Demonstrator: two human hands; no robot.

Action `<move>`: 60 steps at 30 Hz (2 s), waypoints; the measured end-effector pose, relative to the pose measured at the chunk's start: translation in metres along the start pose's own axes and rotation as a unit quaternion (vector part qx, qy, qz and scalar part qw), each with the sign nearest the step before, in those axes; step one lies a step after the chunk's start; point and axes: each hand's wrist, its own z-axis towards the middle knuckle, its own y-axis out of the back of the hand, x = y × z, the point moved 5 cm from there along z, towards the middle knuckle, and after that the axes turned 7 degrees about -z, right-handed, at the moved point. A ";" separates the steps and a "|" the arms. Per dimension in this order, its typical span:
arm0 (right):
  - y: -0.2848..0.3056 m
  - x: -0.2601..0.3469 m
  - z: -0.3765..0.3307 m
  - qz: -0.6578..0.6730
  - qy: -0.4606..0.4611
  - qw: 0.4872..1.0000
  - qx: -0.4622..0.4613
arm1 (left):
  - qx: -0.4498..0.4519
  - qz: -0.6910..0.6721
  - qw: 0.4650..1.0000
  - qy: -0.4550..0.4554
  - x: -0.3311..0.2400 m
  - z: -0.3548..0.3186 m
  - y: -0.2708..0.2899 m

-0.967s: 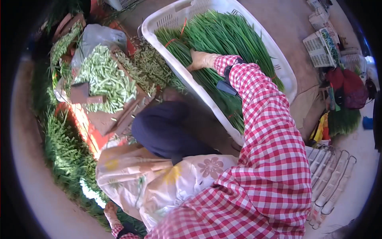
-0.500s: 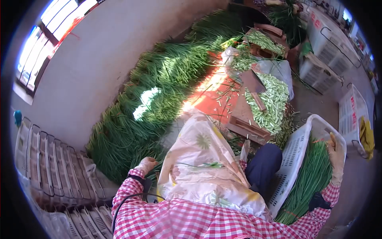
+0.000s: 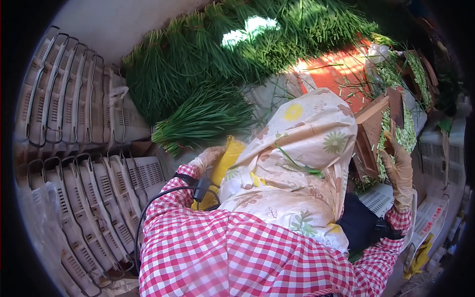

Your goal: The person trims bundles of chives using a large knife on a wooden block and places the trimmed bundles into a white plastic basket.

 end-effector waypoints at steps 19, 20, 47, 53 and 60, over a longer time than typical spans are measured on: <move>-0.129 0.024 0.033 -0.059 -0.009 0.970 0.236 | -0.157 0.027 0.982 0.101 0.081 0.010 0.102; -0.132 0.030 0.041 -0.065 -0.010 0.966 0.249 | -0.062 0.310 0.948 0.039 0.095 0.012 0.113; -0.031 -0.039 0.087 0.132 -0.120 0.962 0.205 | -0.066 0.322 0.931 -0.159 -0.267 0.221 -0.027; 0.004 -0.054 0.156 0.027 -0.126 0.968 0.214 | -0.147 0.468 0.770 -0.408 -0.395 0.340 -0.070; -0.051 -0.113 0.104 0.179 -0.251 0.923 0.229 | -0.032 0.524 0.623 -0.580 -0.474 0.367 -0.270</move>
